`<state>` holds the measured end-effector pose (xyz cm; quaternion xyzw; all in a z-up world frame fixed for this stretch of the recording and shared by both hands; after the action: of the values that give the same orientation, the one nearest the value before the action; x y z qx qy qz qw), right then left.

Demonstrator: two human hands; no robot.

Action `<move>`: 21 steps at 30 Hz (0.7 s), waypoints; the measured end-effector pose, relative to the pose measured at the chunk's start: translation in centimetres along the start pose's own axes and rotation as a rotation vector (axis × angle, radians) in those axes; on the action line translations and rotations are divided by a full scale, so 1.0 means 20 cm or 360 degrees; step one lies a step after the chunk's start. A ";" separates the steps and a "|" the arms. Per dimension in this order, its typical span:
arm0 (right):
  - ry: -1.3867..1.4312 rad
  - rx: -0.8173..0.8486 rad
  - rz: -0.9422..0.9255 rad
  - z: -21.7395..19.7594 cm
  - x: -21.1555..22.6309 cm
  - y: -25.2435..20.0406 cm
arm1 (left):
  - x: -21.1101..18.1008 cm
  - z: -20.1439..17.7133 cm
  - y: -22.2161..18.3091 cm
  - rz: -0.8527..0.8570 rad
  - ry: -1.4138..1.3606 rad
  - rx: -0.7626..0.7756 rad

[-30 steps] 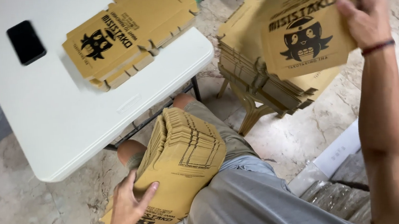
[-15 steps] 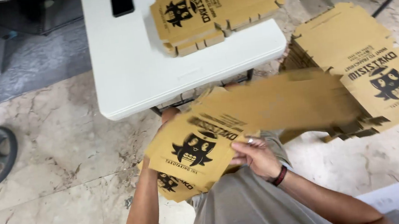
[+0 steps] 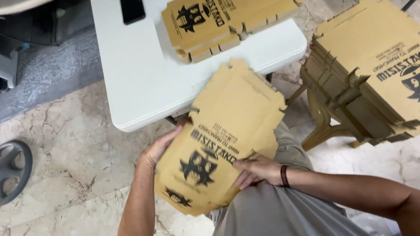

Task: The person is sorting, counting, and stacking flat cardboard boxes on a table.

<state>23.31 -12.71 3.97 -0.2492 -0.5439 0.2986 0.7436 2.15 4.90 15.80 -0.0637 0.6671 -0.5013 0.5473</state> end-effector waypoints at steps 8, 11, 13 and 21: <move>-0.0708 0.0317 -0.0034 0.01 0.12 -0.13 | 0.23 -0.43 0.53 0.0164 0.0725 0.0108; -0.1274 0.0339 -0.0290 -0.04 0.21 -0.37 | 0.17 -0.35 0.43 0.0211 0.0953 0.0145; -0.1505 0.0295 -0.0435 -0.18 0.20 -0.44 | 0.10 -0.24 0.32 0.0252 0.1087 0.0202; -0.0480 -0.0323 -0.1306 -0.68 0.37 0.07 | 0.12 -0.09 0.06 0.0514 0.0920 0.0392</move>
<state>37.87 -7.06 4.08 -0.0383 -0.7266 -0.0430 0.6847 0.30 5.06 13.06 0.2536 0.7306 -0.4822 0.4116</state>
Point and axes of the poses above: each hand's wrist, its own y-axis towards the middle knuckle, its own z-axis out of the palm, x = y × z, the point moved 1 cm from there along y, towards the middle knuckle, and after that the axes turned 6 degrees about y, right-handed, at the moved point
